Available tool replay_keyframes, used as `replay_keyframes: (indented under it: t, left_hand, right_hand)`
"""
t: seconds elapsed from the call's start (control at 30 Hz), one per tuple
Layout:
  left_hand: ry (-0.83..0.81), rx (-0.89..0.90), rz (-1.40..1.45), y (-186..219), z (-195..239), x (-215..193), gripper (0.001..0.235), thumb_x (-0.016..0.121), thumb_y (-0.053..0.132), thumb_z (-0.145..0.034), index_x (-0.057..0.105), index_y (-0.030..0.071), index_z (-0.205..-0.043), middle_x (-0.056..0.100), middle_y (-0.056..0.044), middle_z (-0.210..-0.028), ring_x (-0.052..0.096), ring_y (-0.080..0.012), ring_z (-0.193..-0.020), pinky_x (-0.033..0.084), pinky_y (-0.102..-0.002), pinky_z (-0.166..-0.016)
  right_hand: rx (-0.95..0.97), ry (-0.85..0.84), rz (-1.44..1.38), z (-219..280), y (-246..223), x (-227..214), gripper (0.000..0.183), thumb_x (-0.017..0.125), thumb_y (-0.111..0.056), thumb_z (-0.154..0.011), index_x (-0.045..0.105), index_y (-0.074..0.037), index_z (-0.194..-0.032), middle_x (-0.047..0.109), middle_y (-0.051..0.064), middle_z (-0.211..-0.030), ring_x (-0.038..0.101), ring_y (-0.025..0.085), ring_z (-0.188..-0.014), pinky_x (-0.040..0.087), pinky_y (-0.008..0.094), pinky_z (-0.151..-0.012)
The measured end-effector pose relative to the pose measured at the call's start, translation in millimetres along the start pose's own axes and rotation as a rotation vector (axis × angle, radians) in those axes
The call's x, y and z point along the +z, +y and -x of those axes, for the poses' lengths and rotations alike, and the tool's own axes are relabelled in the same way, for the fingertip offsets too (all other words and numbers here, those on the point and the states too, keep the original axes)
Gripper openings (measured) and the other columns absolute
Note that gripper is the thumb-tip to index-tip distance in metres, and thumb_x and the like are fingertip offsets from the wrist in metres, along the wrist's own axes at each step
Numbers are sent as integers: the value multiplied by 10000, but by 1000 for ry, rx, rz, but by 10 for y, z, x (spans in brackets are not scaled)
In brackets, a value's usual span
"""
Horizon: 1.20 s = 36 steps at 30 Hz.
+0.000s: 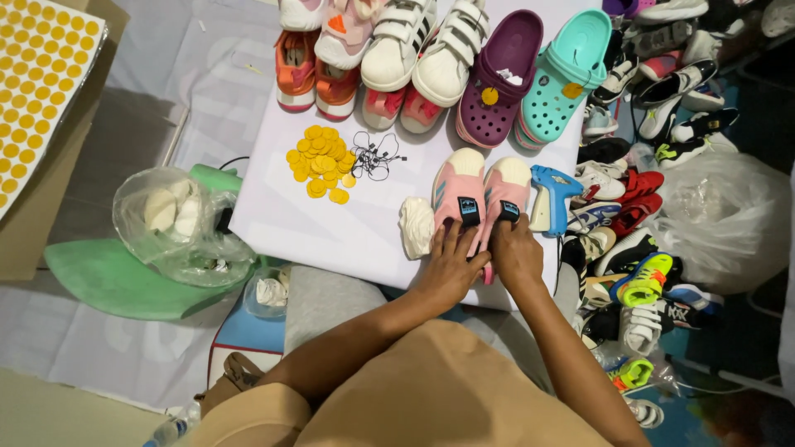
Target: The person places a yellow circular charm into the opening of a pink shoe and secures it. They then pick up a pair of pink slides from a pile of footwear and place them on the table. Finally, they stuff white material into the slides to maintain their shape.
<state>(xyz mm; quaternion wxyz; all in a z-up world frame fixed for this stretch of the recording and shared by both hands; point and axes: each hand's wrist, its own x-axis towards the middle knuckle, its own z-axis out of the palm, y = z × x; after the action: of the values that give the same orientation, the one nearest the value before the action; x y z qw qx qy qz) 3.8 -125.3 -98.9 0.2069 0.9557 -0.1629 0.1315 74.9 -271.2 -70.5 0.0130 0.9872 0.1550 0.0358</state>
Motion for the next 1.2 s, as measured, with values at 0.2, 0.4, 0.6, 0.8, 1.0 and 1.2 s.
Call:
replay_keyframes:
  t: [0.2,0.4,0.6,0.8,1.0,1.2]
  left_hand:
    - [-28,1,32,-8,22,94,384,740,288,-864,577,216,-1205,462,-211,-1456,308,-539,-1454,253,-721,-1142]
    - [-20,-1,40,-3,13,35,373,733,297,-874,570,212,-1199,458,-222,-1461,308,-538,-1459,244,-717,-1144]
    - [-20,7,33,4,20,29,409,761,301,-855,589,209,-1215,441,-232,-1473,288,-539,-1467,237,-715,-1147]
    - [-17,13,21,16,7,-22,447,780,272,-834,605,219,-1242,473,-229,-1437,310,-531,-1458,252,-703,-1143]
    - [-3,27,16,24,31,51,446,789,272,-814,601,220,-1215,450,-244,-1459,307,-544,-1452,250,-711,-1144]
    - [-5,35,18,3,39,44,430,801,320,-805,587,170,-1147,444,-252,-1460,305,-545,-1449,272,-708,-1133]
  right_hand:
    - [40,-110,-170,57,52,-51,280,581,-246,-976,656,-35,-1146,495,239,-1287,672,443,-990,592,550,-729]
    - [73,-186,-318,160,23,-290,286,634,-263,-943,720,-14,-1056,484,182,-1329,636,455,-1025,587,556,-791]
    - [115,-231,-393,224,195,-157,314,622,-329,-955,669,-30,-1038,469,190,-1492,649,495,-1014,558,588,-822]
    - [183,-331,-281,101,102,-252,726,726,-393,-861,443,-70,-1447,426,181,-1577,690,481,-1036,543,608,-890]
    - [63,-426,-78,-35,219,181,700,831,-333,-756,533,-62,-1328,448,288,-1508,740,478,-892,573,615,-794]
    - [-84,106,257,-76,160,658,222,501,-198,-898,647,-46,-966,569,87,-907,671,254,-556,466,424,-551]
